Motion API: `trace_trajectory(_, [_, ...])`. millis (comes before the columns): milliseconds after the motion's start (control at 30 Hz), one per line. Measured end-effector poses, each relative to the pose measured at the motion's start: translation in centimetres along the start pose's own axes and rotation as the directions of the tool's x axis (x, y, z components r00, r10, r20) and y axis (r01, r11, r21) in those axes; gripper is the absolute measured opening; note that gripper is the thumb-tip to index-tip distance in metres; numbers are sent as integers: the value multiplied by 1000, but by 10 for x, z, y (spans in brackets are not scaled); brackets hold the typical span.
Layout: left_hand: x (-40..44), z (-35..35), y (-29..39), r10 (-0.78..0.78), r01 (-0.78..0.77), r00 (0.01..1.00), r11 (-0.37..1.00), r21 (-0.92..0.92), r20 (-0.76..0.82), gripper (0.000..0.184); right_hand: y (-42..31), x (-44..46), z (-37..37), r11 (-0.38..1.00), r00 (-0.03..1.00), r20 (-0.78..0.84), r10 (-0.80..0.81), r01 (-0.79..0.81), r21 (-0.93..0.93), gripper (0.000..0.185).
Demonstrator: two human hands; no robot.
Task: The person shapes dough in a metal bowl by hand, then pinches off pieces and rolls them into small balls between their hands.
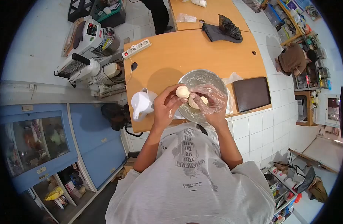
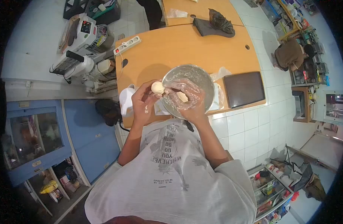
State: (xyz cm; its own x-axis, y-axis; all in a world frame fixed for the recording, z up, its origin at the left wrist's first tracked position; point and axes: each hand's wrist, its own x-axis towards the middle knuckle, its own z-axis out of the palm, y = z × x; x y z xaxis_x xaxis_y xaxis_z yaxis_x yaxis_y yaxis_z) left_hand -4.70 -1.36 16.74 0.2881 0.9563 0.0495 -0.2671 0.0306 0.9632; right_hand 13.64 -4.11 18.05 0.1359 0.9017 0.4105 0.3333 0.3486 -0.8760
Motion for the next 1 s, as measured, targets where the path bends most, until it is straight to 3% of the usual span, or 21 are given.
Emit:
trace_trajectory(33, [2,0,1,0,0,1000,1000,1,0,48,-3,0,3,1000,1000,0,0,0,1,26])
trace_trajectory(100, [5,1,4,73,-74,997,996,47,27,48,-9,1,7,953,985,-28,170,-157,260,24])
trace_trajectory(200, [4,2,10,-6,5,1000,999,-35,-25,49,-5,2,6,976,995,-25,99,-92,197,24])
trace_trajectory(333, [3,-4,-5,51,-50,999,998,-29,12,51,-15,4,2,963,993,16,118,-119,243,23])
trace_trajectory(433, [5,-2,-4,65,-65,998,998,8,16,52,-9,4,0,996,998,51,37,-41,85,24])
trace_trajectory(500, [9,2,1,143,-144,988,989,24,52,51,-13,2,4,939,978,15,207,-203,276,25])
trace_trajectory(633, [5,-2,6,40,-40,999,999,-8,35,48,-13,5,1,944,981,35,192,-194,266,25])
trace_trajectory(733, [4,-6,4,-2,6,999,997,-80,41,44,-22,12,-11,974,986,115,123,-142,178,24])
trace_trajectory(800, [4,-9,-1,-3,6,999,999,-54,54,42,-23,18,-18,997,987,151,-54,62,-48,24])
trace_trajectory(1000, [6,-5,0,-24,29,995,998,-48,94,41,-16,16,-11,992,994,87,-65,74,-102,23])
